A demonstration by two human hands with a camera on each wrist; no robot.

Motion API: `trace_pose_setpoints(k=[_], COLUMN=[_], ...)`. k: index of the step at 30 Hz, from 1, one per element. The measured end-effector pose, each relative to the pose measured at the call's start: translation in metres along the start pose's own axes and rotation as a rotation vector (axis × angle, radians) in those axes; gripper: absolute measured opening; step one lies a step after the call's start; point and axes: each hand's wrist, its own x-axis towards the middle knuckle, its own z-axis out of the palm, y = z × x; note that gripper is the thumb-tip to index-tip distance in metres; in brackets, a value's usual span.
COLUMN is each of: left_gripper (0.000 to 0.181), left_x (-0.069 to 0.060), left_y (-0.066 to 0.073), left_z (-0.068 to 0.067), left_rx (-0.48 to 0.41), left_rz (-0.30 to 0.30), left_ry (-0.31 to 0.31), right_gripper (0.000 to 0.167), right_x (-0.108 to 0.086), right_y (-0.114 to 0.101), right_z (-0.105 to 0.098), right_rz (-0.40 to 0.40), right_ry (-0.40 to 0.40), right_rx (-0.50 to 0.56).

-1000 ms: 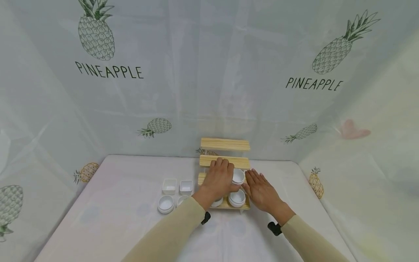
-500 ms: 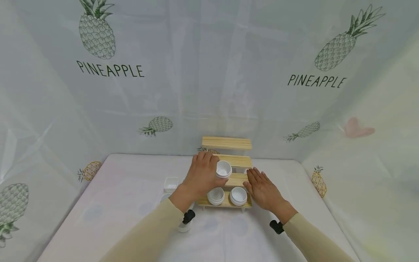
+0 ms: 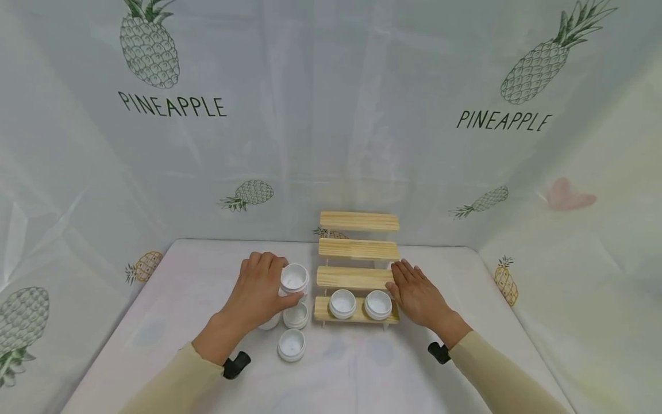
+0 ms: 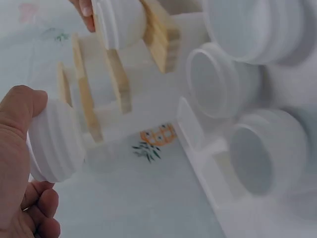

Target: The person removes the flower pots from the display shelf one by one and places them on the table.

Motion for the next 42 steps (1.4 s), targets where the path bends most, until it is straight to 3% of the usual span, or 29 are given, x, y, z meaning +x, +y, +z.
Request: trace_pose_setpoints(k=[7, 12, 18, 22, 25, 29, 34, 42], left_gripper=[0.073, 0.072, 0.068, 0.065, 0.064, 0.064, 0.063, 0.068], left_x=[-0.043, -0.07, -0.098, -0.112, -0.121, -0.13, -0.135, -0.138], left_y=[-0.022, -0.027, -0.033, -0.035, -0.036, -0.037, -0.037, -0.034], left_z=[0.0, 0.004, 0.012, 0.019, 0.028, 0.039, 0.05, 0.06], left_rx=[0.011, 0.01, 0.025, 0.026, 0.027, 0.034, 0.034, 0.043], left_rz=[-0.021, -0.059, -0.058, -0.08, -0.095, -0.083, -0.06, -0.066], left_ry=[-0.014, -0.05, 0.0, -0.007, -0.018, 0.015, 0.057, 0.076], right_gripper=[0.065, 0.066, 0.064, 0.064, 0.065, 0.066, 0.065, 0.065], right_x=[0.001, 0.0, 0.001, 0.0, 0.0, 0.0, 0.0, -0.001], right_y=[0.002, 0.003, 0.002, 0.002, 0.002, 0.001, 0.001, 0.0], right_z=[0.003, 0.006, 0.006, 0.006, 0.006, 0.006, 0.005, 0.005], right_rz=[0.011, 0.013, 0.006, 0.007, 0.015, 0.017, 0.019, 0.019], right_ry=[-0.002, 0.001, 0.012, 0.011, 0.0, 0.001, 0.006, 0.008], right_rx=[0.009, 0.007, 0.014, 0.012, 0.011, 0.008, 0.012, 0.002])
